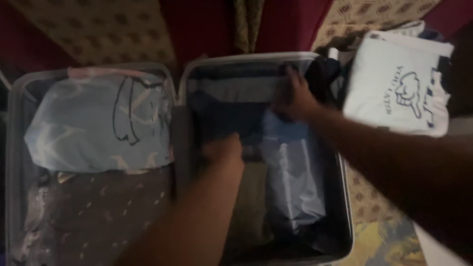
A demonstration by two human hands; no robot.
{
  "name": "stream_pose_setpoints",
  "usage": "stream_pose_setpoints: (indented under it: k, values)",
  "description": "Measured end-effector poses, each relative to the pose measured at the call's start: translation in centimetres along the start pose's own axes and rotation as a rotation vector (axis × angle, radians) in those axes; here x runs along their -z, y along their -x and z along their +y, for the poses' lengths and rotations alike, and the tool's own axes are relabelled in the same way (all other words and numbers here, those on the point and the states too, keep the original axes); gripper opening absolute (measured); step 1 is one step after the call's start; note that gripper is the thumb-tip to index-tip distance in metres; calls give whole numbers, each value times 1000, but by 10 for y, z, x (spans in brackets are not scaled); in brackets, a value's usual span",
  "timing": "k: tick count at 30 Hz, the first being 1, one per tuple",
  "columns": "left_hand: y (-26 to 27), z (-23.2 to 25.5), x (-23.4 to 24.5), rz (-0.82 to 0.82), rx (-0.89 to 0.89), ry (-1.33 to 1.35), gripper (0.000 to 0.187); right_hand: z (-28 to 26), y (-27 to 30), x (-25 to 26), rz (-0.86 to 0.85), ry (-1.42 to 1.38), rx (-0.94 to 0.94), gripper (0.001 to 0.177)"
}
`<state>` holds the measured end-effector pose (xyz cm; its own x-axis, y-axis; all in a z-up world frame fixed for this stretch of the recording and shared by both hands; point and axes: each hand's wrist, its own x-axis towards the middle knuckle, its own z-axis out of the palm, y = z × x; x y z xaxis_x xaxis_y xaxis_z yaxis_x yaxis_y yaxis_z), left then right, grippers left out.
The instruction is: The person folds various clothing items and places them into an open suitcase. They handle shirts, pants, and other garments, arranging them neatly inside the suitcase compartments.
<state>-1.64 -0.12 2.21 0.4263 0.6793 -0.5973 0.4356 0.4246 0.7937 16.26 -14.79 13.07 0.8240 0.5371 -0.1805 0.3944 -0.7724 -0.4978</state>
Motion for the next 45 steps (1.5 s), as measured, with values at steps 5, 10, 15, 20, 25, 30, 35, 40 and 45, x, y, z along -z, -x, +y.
stream_pose_setpoints:
  k: [5,10,15,20,25,30,35,40,45]
  values:
    - [52,52,23,-26,-809,-937,110,-31,81,-46,-19,261,77,115]
    - [31,108,19,-312,-568,-1387,140,-59,64,-50,-335,367,-3,111]
    - [-5,119,24,-518,-410,-1380,146,-61,26,-54,-541,466,-75,115]
    - [-28,124,29,-656,-323,-1325,132,-52,19,-63,-583,517,-63,118]
    - [-33,125,56,-575,-628,-920,71,-25,9,-59,-375,492,275,83]
    - [28,82,148,-308,-638,-657,40,-53,63,-81,-98,2,17,55]
    - [79,29,273,161,-807,-648,42,-160,148,-142,-336,-352,152,33]
    - [61,-5,373,257,-299,-825,75,-248,196,-201,-559,-323,-11,36]
    - [39,-42,387,56,-304,-1243,92,-295,223,-237,-328,-403,-299,43]
